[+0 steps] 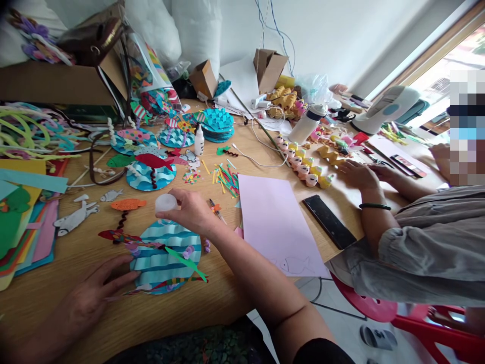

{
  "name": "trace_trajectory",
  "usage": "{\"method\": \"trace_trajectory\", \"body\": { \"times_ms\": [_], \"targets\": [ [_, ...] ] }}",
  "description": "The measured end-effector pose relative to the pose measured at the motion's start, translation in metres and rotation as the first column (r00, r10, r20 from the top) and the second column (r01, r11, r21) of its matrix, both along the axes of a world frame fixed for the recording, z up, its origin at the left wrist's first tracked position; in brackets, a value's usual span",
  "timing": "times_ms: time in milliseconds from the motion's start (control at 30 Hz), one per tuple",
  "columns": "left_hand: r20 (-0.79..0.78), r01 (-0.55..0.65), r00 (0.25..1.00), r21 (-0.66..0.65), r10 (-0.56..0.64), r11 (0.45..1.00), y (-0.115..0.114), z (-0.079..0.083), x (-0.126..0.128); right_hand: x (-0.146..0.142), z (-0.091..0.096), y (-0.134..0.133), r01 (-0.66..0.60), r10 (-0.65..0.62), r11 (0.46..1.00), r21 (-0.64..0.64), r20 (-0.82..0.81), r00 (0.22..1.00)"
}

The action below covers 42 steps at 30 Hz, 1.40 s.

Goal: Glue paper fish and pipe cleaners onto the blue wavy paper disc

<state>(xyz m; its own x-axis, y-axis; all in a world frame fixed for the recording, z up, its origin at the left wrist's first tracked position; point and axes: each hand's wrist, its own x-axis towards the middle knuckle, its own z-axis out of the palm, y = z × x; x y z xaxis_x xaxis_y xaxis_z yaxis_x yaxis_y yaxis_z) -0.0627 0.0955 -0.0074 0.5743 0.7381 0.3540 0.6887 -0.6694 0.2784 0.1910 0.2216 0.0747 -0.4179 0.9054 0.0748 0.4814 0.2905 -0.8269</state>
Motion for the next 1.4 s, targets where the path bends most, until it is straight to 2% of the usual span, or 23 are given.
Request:
{"method": "trace_trajectory", "body": {
  "times_ms": [200,400,567,733,867,1067,1233,1400],
  "targets": [
    [0.045,0.000,0.999,0.030,-0.001,1.000,0.002,0.006,0.003,0.006,0.003,0.001,0.010,-0.010,1.000,-0.014,-0.001,1.000],
    [0.033,-0.007,0.999,-0.061,0.009,0.998,0.000,0.003,0.001,0.004,0.000,0.002,-0.022,0.022,1.000,0.006,-0.015,1.000],
    [0.053,-0.013,0.998,-0.038,0.015,0.999,0.001,0.002,0.001,0.006,0.008,0.001,0.013,-0.013,1.000,-0.016,-0.030,0.999],
    [0.040,-0.006,0.999,-0.069,0.008,0.998,0.001,0.003,0.000,0.003,0.005,0.002,0.000,0.000,1.000,-0.007,-0.031,1.000],
    [0.019,-0.018,1.000,-0.087,0.020,0.996,0.000,-0.001,-0.001,0.003,0.004,0.001,-0.024,0.024,1.000,-0.020,-0.012,1.000],
    [0.038,-0.031,0.999,-0.008,0.031,0.999,-0.001,-0.006,0.000,0.005,0.008,0.001,0.004,-0.004,1.000,0.000,-0.040,0.999],
    [0.033,-0.011,0.999,-0.014,0.011,1.000,-0.001,-0.003,0.000,0.003,0.002,0.003,-0.006,0.007,0.999,0.035,-0.029,1.000],
    [0.020,-0.038,0.999,-0.052,0.039,0.998,-0.003,-0.011,-0.003,0.002,0.003,0.004,0.001,0.001,0.999,0.032,-0.038,0.999]
  ]
}}
